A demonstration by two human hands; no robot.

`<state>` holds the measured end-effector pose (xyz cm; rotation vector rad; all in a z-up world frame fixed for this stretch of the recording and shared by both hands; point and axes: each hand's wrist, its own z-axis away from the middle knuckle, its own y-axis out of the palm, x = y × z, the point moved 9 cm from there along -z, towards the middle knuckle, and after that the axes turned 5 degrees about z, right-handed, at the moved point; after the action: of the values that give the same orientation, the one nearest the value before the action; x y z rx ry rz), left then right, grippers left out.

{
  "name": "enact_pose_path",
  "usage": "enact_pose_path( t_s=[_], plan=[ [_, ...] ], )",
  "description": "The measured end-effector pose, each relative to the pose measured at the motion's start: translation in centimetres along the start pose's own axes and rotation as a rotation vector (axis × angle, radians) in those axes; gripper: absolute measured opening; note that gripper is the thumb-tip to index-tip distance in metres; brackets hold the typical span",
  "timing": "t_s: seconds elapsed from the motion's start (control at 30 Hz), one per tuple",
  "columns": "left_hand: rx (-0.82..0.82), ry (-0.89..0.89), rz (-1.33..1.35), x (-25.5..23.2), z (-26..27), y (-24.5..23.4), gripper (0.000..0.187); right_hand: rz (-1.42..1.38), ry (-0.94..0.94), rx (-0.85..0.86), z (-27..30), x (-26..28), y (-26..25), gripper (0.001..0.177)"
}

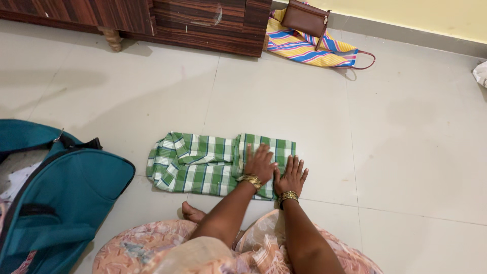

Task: The person folds a green and white plaid shirt by bringing the sides inward and then folding the bottom up several times while sitting on the floor next to a blue bag.

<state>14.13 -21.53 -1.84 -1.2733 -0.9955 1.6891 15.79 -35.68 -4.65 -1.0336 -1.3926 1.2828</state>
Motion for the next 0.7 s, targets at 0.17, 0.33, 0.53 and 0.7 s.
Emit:
enact_pose_path(
  t_s=[0.17,0.33,0.53,0.7],
  plan=[
    [0.027,0.017,-0.003,-2.2,-3.7,1.7,0.073,0.117,-0.005,0.03,-0.1,-0.1,0.6,0.081],
    [0.179,-0.131,-0.008,0.1,-2.7,0.7,0.083,0.043,-0.013,0.05,0.1,0.1,0.3,0.077],
    [0.081,-0.349,-0.016,6.7,-0.5,-1.8,0.086,-0.004,-0.003,0.136,0.0,0.9,-0.8,0.081],
    [-0.03,-0.388,-0.003,8.0,2.1,-2.1,0.092,0.015,-0.048,0.142,0.4,1.8,-1.8,0.082]
  ],
)
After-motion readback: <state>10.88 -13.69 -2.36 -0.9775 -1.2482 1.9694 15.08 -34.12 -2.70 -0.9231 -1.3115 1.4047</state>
